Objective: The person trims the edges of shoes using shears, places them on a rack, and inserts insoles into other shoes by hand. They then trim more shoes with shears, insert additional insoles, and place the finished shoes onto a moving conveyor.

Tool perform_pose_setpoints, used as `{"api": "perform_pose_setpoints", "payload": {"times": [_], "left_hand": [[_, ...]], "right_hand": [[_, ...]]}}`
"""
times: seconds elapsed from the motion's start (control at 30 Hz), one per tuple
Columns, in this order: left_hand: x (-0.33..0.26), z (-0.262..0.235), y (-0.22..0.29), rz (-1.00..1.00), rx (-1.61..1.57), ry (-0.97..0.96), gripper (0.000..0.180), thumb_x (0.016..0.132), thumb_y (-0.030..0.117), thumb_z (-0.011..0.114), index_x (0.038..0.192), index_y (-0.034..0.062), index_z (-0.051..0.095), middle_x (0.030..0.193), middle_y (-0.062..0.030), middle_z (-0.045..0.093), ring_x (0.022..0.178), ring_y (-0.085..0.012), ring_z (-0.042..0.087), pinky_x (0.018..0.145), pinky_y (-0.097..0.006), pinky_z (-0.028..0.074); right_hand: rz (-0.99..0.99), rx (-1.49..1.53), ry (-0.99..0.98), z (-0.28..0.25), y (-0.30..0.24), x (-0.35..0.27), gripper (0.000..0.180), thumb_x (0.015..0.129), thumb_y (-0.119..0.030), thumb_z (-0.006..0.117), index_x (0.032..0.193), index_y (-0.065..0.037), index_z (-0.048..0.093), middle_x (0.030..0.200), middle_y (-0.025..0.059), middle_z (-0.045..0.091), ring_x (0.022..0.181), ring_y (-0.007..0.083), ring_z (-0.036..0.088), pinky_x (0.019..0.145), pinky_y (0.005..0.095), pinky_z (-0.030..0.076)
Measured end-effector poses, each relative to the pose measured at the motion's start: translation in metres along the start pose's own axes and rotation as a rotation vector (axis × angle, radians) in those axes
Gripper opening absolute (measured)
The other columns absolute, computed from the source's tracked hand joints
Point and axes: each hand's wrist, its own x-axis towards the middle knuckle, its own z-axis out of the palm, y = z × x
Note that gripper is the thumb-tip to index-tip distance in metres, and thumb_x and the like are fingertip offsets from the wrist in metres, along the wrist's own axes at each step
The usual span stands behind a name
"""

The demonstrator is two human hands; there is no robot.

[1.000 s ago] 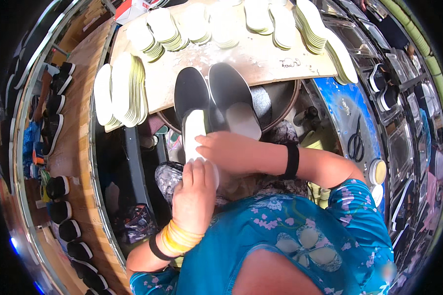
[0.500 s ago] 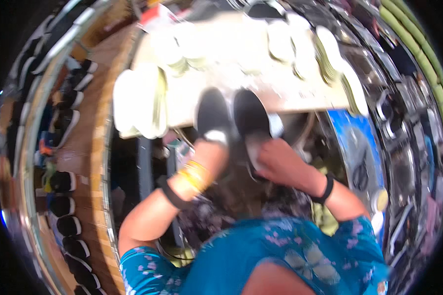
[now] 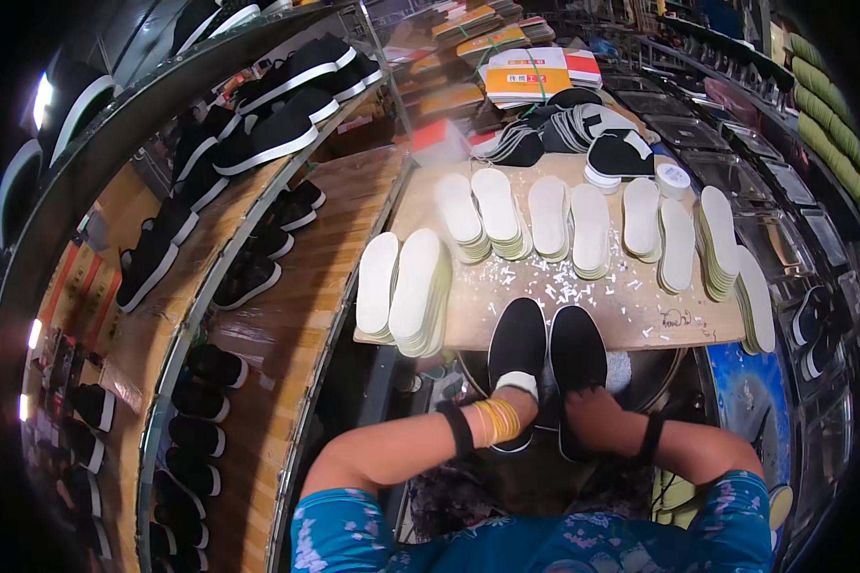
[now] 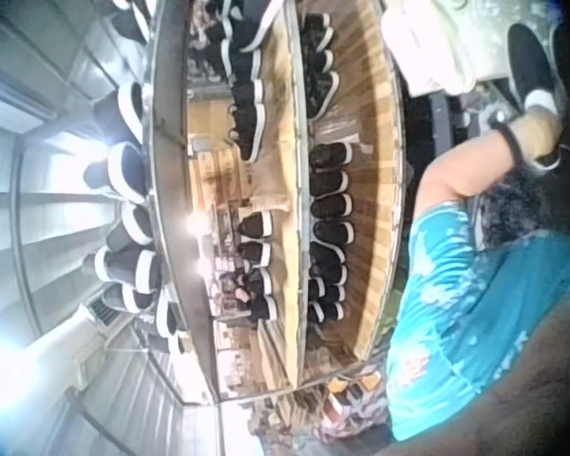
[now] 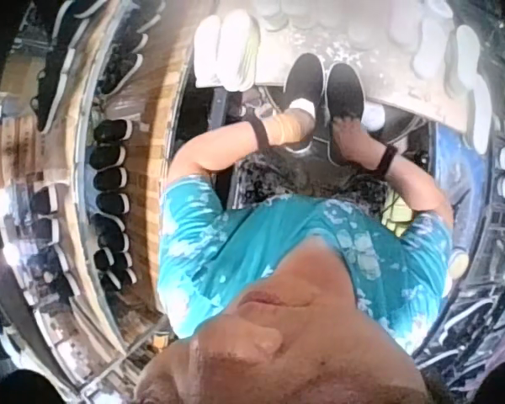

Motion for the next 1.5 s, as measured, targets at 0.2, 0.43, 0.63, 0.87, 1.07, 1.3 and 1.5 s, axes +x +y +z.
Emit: {"api": "perform_pose_setpoints", "payload": {"times": [0.2, 0.43, 0.63, 0.87, 1.07, 1.3, 1.5], "left_hand": [[-0.034, 0.012, 0.001, 0.042, -0.173, 0.511, 0.047, 0.076, 0.026, 0.062, 0.113, 0.0001, 0.052, 0.1, -0.0217, 0.061, 0.092, -0.0389, 0.058, 0.079, -0.042, 0.048], [-0.019, 0.048, 0.074, 0.261, -0.262, 0.86, 0.045, 0.074, 0.043, 0.064, 0.1, 0.0073, 0.055, 0.069, -0.0174, 0.059, 0.069, -0.0366, 0.059, 0.062, -0.044, 0.047], [-0.079, -0.022, 0.055, 0.207, -0.406, 1.279, 0.038, 0.078, 0.043, 0.061, 0.085, 0.0057, 0.062, 0.069, -0.0187, 0.059, 0.062, -0.0363, 0.057, 0.055, -0.041, 0.045], [-0.292, -0.099, 0.013, 0.05, -0.372, 1.502, 0.029, 0.077, 0.025, 0.068, 0.083, -0.0025, 0.062, 0.063, -0.0038, 0.059, 0.062, -0.0055, 0.051, 0.056, -0.025, 0.045], [-0.385, -0.125, -0.118, -0.785, 0.259, 1.566, 0.043, 0.077, 0.041, 0.064, 0.087, -0.0008, 0.063, 0.072, -0.0228, 0.058, 0.067, -0.0343, 0.06, 0.061, -0.038, 0.047], [-0.492, -0.075, -0.322, -1.412, 0.322, 1.448, 0.043, 0.082, 0.044, 0.054, 0.099, 0.0055, 0.062, 0.096, -0.0201, 0.062, 0.094, -0.038, 0.057, 0.081, -0.044, 0.044], [-0.507, -0.014, -0.423, -1.666, 0.011, 1.263, 0.04, 0.08, 0.021, 0.05, 0.118, 0.0073, 0.052, 0.12, -0.0205, 0.051, 0.112, -0.0365, 0.048, 0.095, -0.041, 0.038]], "right_hand": [[0.059, 0.277, -0.075, -0.011, 0.009, -0.004, 0.04, 0.069, -0.019, 0.06, 0.104, 0.0, 0.058, 0.096, 0.0171, 0.058, 0.093, 0.0308, 0.057, 0.079, 0.0371, 0.046], [0.463, 1.12, 0.634, -0.03, 0.047, -0.056, 0.046, 0.067, -0.004, 0.068, 0.111, -0.002, 0.055, 0.09, 0.0119, 0.063, 0.084, 0.0205, 0.06, 0.076, 0.0298, 0.047], [0.775, 0.817, 0.649, 0.021, 0.046, -0.055, 0.053, 0.07, -0.004, 0.065, 0.119, -0.009, 0.047, 0.086, 0.0158, 0.062, 0.078, 0.0314, 0.06, 0.071, 0.036, 0.047], [0.542, 0.598, 0.27, 0.096, 0.028, -0.003, 0.033, 0.076, -0.028, 0.058, 0.102, -0.008, 0.054, 0.083, 0.0177, 0.063, 0.078, 0.0388, 0.06, 0.071, 0.0479, 0.048], [0.523, 0.563, 0.161, 0.068, 0.002, 0.002, 0.029, 0.077, -0.036, 0.053, 0.082, -0.008, 0.06, 0.073, 0.018, 0.062, 0.071, 0.0364, 0.06, 0.066, 0.0477, 0.048], [0.536, 0.514, 0.068, 0.067, 0.001, 0.006, 0.027, 0.076, -0.034, 0.053, 0.079, -0.009, 0.062, 0.069, 0.0168, 0.062, 0.067, 0.0346, 0.061, 0.061, 0.0455, 0.049], [0.576, 0.534, -0.006, 0.061, -0.006, 0.014, 0.03, 0.074, -0.036, 0.054, 0.076, -0.008, 0.063, 0.07, 0.0166, 0.062, 0.068, 0.0336, 0.061, 0.063, 0.0451, 0.048]]}}
